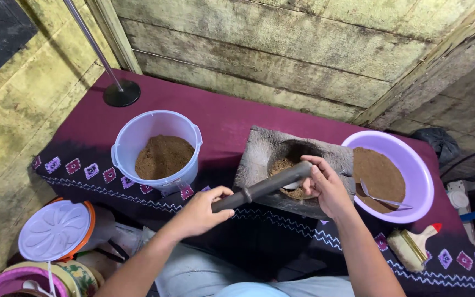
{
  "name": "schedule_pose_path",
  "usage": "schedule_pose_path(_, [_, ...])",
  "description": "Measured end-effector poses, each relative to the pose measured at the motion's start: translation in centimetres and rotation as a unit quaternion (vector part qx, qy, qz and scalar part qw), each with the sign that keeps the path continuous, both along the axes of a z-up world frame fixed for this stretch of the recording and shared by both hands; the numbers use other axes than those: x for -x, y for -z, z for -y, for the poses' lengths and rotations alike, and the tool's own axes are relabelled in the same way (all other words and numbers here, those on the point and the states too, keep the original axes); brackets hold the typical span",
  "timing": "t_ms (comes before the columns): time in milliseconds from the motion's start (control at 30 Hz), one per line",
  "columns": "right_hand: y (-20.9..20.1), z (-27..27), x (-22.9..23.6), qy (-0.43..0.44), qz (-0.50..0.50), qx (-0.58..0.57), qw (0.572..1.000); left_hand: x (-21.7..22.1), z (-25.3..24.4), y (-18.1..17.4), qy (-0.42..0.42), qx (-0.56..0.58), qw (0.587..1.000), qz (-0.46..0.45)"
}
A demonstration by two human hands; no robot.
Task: Grinding brown powder in a stone mortar with a pestle and transferring it between containers using a spoon and brush
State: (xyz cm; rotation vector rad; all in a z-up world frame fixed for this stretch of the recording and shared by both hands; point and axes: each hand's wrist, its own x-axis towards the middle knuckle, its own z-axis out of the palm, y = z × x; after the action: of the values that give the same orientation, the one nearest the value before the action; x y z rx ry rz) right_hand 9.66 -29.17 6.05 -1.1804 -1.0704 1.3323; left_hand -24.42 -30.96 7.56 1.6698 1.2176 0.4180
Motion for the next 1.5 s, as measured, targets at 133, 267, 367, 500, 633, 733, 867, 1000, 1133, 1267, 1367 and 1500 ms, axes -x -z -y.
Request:
schedule_pose_path(133, [-0.3,-1.0,-0.9,-0.002,-0.121,-0.004,0.993,0.4,2.3,3.1,-0.032,0.036,0.991,0.123])
schedule_pose_path(267, [0.5,-0.9,-1.5,0.025,-0.14,-0.019,0.99,1.6,3.3,3.8,-0.12,0.118,0.96,0.225])
schedule_pose_path(367, [1.9,-1.1,-1.8,0.014,-0.126,-0.049,0.991,2.5,2.9,6.1,-0.167,0.059,0.953,0.246])
schedule_pose_path(500, [2.4,-1.3,-2.0,0.015,-0.11,-0.06,0.992,2.0,1.4,8.6,-0.245,-0.019,0.953,0.177])
schedule_pose_path(633, [2.0,-1.0,-1.8,0.016,-0.106,-0.058,0.993,0.1,-0.5,14.3,-0.291,-0.007,0.949,0.123])
schedule_pose_path(733, [2.0,-0.8,-1.7,0.018,-0.104,-0.063,0.992,-1.7,-1.7,16.9,-0.311,0.014,0.947,0.077])
schedule_pose_path(867, [2.4,-0.9,-2.1,0.014,-0.11,-0.065,0.992,-3.3,-3.3,19.4,-0.319,0.018,0.947,0.044])
schedule_pose_path(1000, [2.4,-1.0,-2.0,0.017,-0.105,-0.069,0.992,-3.2,-3.9,19.0,-0.297,0.016,0.952,-0.066])
schedule_pose_path(1133, [2.5,-1.0,-1.9,0.009,-0.104,-0.067,0.992,-3.3,-3.9,20.8,-0.286,0.0,0.952,-0.109])
schedule_pose_path(1267, [2.7,-0.7,-2.0,0.018,-0.095,-0.082,0.992,-4.1,-3.5,20.0,-0.254,-0.056,0.945,-0.197])
schedule_pose_path(1367, [2.7,-0.8,-1.9,0.02,-0.094,-0.089,0.991,-4.2,-3.8,18.4,-0.22,-0.085,0.929,-0.285])
schedule_pose_path(1500, [2.4,-0.5,-1.6,0.018,-0.1,-0.089,0.991,-4.3,-4.2,16.5,-0.151,-0.044,0.923,-0.351])
